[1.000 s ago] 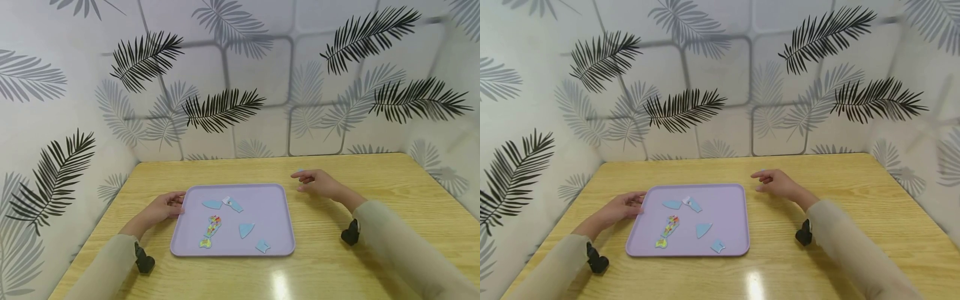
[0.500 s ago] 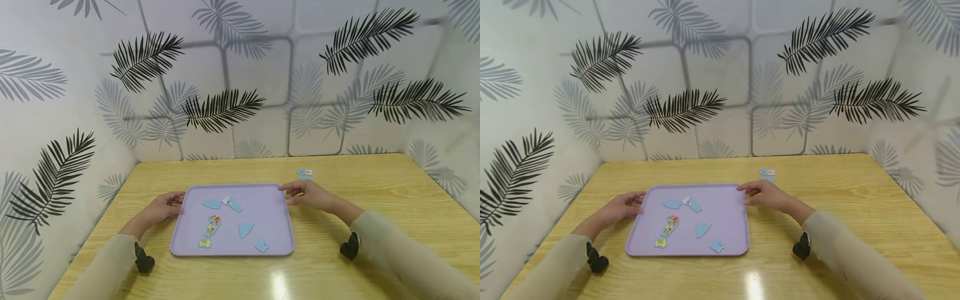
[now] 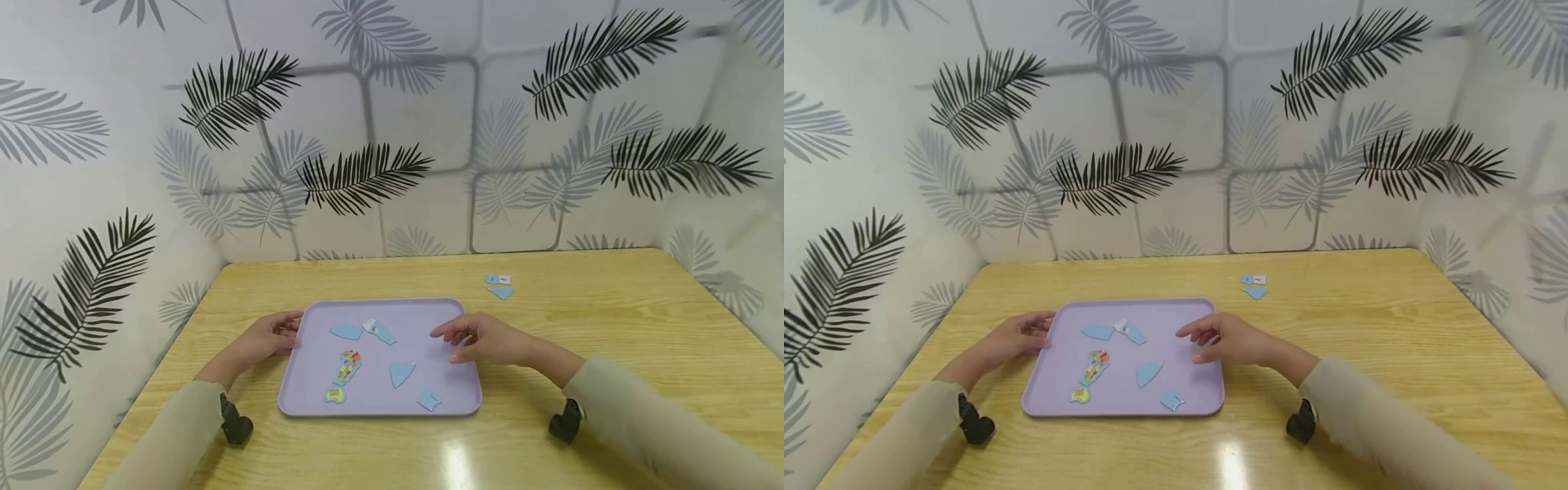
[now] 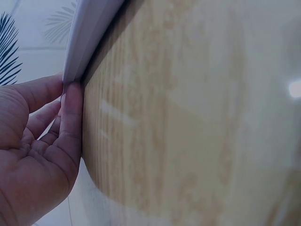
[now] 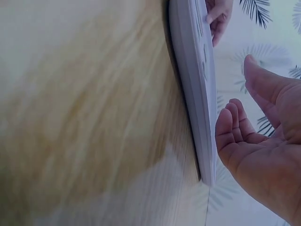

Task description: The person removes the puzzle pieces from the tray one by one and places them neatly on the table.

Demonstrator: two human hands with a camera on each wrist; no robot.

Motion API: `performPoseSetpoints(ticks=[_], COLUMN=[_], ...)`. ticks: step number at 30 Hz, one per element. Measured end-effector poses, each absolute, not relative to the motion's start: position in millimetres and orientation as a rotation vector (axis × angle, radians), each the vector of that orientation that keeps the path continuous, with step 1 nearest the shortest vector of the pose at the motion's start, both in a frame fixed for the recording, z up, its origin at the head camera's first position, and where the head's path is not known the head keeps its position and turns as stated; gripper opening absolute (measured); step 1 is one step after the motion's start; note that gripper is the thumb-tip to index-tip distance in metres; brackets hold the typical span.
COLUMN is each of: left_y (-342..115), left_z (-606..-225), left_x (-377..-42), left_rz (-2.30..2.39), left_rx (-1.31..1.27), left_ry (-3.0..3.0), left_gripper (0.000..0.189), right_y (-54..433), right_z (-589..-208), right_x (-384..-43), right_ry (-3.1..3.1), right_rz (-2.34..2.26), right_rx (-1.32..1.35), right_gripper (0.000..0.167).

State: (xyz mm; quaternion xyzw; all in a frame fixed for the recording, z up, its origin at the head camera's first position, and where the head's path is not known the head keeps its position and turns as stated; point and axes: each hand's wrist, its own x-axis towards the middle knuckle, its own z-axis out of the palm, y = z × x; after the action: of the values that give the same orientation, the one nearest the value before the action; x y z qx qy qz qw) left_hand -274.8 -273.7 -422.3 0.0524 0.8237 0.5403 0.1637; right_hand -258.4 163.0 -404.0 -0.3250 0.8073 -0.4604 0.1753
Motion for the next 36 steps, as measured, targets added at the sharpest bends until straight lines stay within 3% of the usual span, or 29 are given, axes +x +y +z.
performPoseSetpoints(ticks=[8,36], left_y=[-274.9,-273.8], left_z=[-423.5,-422.4], left_x=[-276.0,-275.0], left_rz=[1.520,1.528], left_rx=[0.156,0.150], left_ry=[2.365,2.361], left_gripper=[0.063,0.062], right_y=[146.7,130.1], right_z=[-404.5,-415.2], right_x=[-245.1,-232.6], right_ry=[2.190,2.185], right_rz=[-1.196,-0.947], right_rx=[-1.088,-1.159], right_gripper=[0.042,0.038])
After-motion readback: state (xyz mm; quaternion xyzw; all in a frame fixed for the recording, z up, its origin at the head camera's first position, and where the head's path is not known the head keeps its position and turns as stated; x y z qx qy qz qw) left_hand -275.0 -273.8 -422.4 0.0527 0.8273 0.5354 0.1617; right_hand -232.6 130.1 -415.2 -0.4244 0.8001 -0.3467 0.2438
